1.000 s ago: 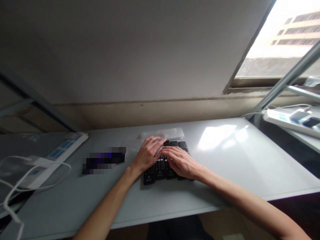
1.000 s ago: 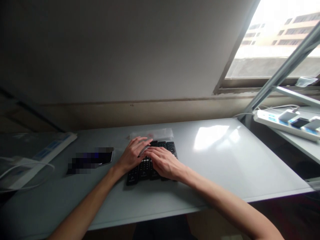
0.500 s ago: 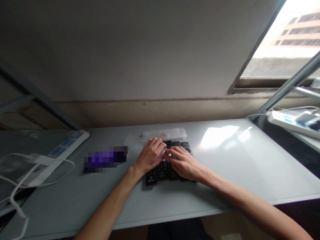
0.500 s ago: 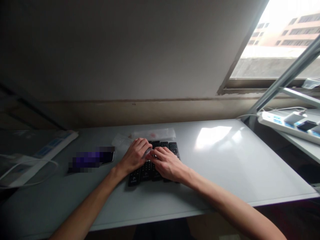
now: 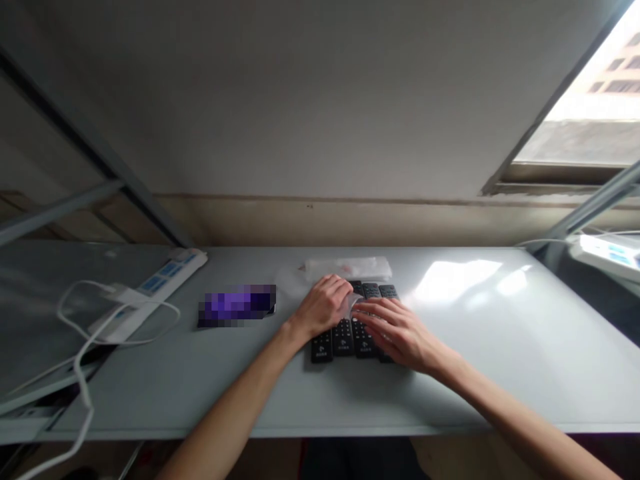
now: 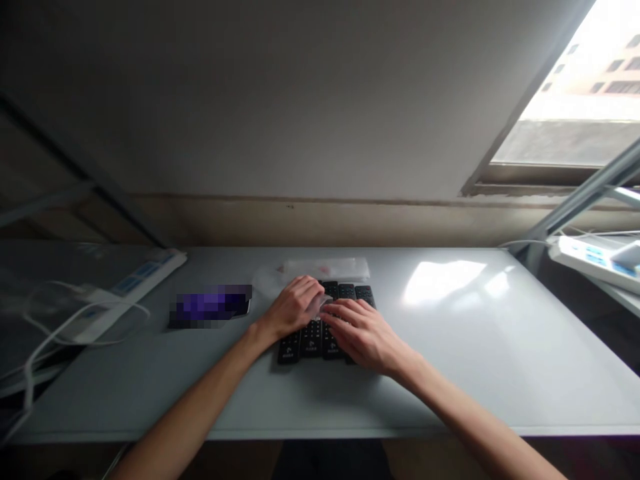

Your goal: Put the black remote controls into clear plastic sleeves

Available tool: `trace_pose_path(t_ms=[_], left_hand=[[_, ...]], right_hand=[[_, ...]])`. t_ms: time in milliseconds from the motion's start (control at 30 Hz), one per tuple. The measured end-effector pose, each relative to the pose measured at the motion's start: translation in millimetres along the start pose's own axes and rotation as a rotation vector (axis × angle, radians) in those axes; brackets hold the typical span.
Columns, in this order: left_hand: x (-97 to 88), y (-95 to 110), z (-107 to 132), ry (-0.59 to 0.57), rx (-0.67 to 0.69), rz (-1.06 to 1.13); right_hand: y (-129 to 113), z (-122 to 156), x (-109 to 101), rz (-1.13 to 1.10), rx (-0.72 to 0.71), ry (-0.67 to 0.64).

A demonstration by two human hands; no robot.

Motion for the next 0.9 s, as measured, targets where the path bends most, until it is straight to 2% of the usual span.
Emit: trace_pose_path(t_ms=[100,200,233,300,433,600,667,800,900], left_hand=[[3.8,-3.7,2.2,-0.046,-0.056,0.013],[6.1,-3.9,3.4,-0.099,-0.057,0.052],[6.5,-3.8,3.5,-0.115,-0.052,0.061],[6.6,-3.7,3.5,-0.133,-0.050,0.066],[5.1,-3.8,2.6,-0.142,-0.061,0.074],[2.7,-2.8,2.1,-0.114,-0.071,0.089],[1.9,-2.4,2.2,-0.094,-0.072,0.090],[1.7,-1.9,2.8,-0.086,-0.052,0.074],[2.8,-2.3,3.4,-0.090,-0.048,0.058]], right_hand=[[5.1,36.5,-13.5,-0.039,0.315,0.146],[5.9,83.3,-10.2,-0.025,0.712,0.176],[3.5,97.4,-6.7,-0.011,0.807,0.176],[-4.0,119.6,0.8,0.005,0.910,0.174],[-14.7,139.5,9.2,-0.059,0.964,0.145],[-2.5,137.0,3.7,-0.125,1.027,0.177],[2.5,130.7,1.6,-0.054,1.002,0.180],[2.3,121.5,-0.1,0.097,0.865,0.187],[3.5,125.8,-4.5,0.059,0.842,0.132]])
Point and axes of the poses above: each hand's wrist, its own z-axis away from the middle knuckle, its own x-axis out of the palm, y = z × x, the point moved 3 cm from there along -z, towards the middle knuckle, and after that the axes turned 6 degrees about x, right-handed, at the moved point
